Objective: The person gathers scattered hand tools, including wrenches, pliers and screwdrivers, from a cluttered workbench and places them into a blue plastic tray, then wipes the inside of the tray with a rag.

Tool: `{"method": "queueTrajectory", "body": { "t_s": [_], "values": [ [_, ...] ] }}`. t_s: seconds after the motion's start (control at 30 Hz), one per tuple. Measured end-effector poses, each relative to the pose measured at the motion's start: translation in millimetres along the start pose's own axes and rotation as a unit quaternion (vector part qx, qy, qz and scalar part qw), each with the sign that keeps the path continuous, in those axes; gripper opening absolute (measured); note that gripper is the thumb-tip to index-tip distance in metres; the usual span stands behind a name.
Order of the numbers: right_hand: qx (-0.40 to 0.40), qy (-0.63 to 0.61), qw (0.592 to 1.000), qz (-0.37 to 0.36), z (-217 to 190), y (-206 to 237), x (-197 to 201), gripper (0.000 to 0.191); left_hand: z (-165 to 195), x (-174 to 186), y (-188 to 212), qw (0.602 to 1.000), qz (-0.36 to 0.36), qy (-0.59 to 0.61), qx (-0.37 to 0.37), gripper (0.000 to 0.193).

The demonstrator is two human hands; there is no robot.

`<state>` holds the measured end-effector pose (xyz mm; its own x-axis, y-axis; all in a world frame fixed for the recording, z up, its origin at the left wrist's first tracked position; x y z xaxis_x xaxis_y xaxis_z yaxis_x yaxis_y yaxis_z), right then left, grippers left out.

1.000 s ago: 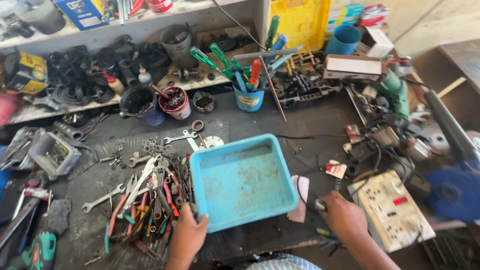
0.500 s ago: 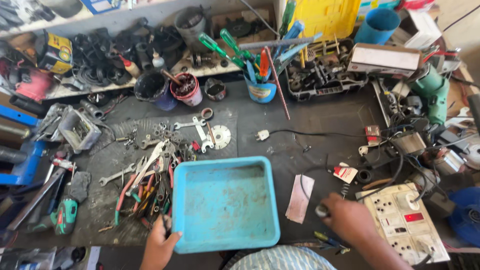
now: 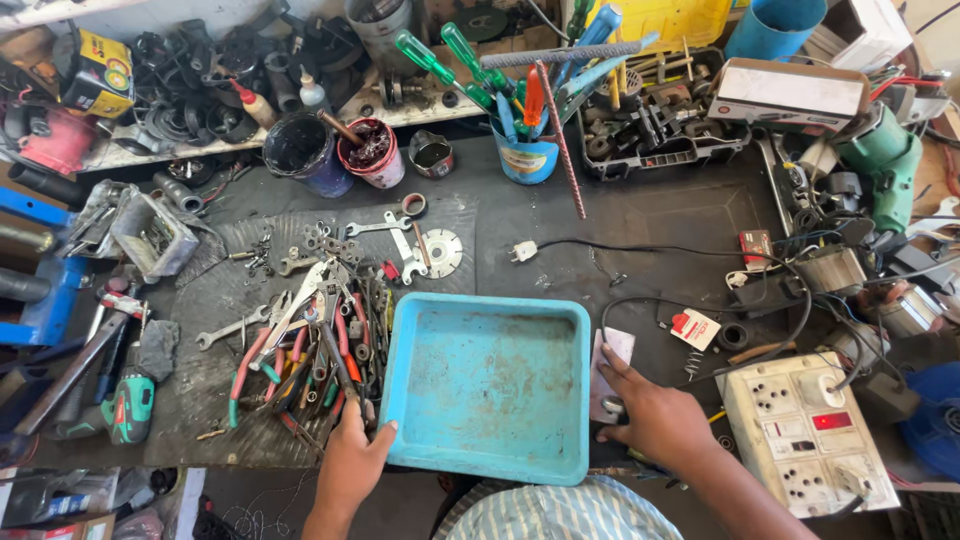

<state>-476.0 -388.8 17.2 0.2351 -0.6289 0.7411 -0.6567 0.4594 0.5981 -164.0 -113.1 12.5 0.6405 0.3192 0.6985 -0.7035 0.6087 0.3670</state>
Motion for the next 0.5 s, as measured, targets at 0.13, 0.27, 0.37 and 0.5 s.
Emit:
{"method": "queueTrajectory", "body": {
  "t_s": [0.13,0.27,0.37,0.5],
  "values": [
    [0.000,0.014,1.000,-0.018,-0.1,9.4,8.5,0.102,-1.2,-1.2,-0.2,1.000,-0.006,0.007,-0.007,0.040],
    [0.031,0.020,0.999,0.015,5.5,9.5,5.5,0.081,-4.9,-4.0,-0.2,1.000,-0.010,0.009,0.002,0.040],
    [0.062,0.031,0.996,0.048,15.3,4.3,-6.7,0.067,-7.0,-3.2,-1.4,1.000,0.007,0.008,-0.020,0.041],
    [0.085,0.012,0.986,0.144,28.6,10.1,-21.6,0.066,-2.5,-1.0,-0.2,0.993,0.057,-0.002,-0.102,0.042]
  ]
}}
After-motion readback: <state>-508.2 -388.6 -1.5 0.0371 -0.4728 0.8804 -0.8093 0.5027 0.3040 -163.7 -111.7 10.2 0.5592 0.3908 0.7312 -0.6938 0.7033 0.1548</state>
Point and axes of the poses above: each hand's wrist, its own y-axis away from the middle knuckle, its own x-axis out of the back of the hand, z = x × y, the point moved 6 cm from there along -y, towards the middle knuckle, and after that the axes turned 9 degrees about -z, right-handed, at the moved point
